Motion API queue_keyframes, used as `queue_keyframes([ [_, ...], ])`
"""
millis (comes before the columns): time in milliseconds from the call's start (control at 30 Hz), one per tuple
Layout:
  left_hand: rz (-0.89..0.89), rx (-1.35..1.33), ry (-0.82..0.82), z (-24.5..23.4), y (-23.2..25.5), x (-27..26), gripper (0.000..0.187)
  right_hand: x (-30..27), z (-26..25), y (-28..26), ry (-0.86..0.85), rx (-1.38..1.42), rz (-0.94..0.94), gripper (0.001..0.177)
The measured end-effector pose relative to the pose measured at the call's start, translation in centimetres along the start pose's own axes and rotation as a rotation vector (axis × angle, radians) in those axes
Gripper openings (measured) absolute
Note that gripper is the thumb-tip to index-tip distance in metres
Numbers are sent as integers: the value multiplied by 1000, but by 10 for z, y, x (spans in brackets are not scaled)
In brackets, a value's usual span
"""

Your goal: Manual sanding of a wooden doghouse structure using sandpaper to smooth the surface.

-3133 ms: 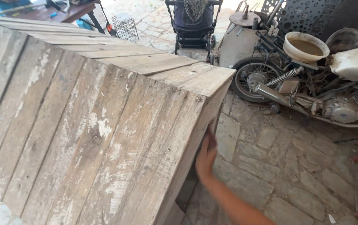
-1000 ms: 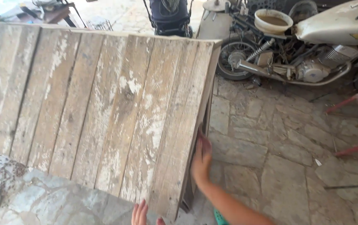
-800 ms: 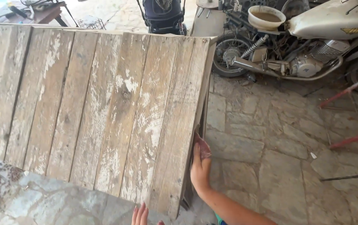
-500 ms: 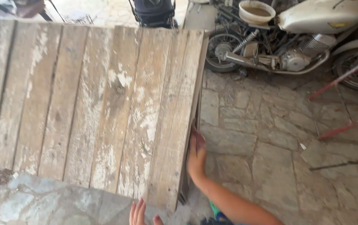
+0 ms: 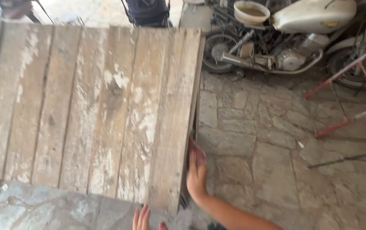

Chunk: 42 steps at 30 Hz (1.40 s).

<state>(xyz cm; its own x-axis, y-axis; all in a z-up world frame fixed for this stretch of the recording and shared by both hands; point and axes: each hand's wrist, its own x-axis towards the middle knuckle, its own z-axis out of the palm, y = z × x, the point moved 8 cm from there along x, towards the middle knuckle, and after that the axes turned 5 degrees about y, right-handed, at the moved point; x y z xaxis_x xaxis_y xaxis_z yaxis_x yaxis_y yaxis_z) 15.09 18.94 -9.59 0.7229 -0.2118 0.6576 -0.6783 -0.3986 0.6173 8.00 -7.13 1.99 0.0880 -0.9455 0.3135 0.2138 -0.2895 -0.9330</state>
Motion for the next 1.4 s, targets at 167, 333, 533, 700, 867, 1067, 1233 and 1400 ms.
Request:
queue_keyframes([
  [167,40,-38,82,0,35,9,50,-32,-8,-4,-18,24,171,41],
  [333,-137,-128,88,-40,113,34,36,-23,-8,-6,23,-33,80,43],
  [533,-80,-60,67,-33,102,27,44,-45,-11,-30,-59,-66,66,42],
  [700,34,-55,61,-5,31,-21,46,-82,-26,-1,-35,-16,237,39],
  [867,-87,-96,58,-17,60,-14,45,-96,-27,7,-36,53,259,42],
  [1067,-174,-139,9,1,35,-23,55,-61,-9,-4,-26,10,160,42],
  [1233,-48,-132,44,-6,31,-19,51,-72,-11,-27,-91,-31,162,45],
  [1400,-22,-109,157,-26,67,-5,50,-25,-2,15,16,92,228,41],
])
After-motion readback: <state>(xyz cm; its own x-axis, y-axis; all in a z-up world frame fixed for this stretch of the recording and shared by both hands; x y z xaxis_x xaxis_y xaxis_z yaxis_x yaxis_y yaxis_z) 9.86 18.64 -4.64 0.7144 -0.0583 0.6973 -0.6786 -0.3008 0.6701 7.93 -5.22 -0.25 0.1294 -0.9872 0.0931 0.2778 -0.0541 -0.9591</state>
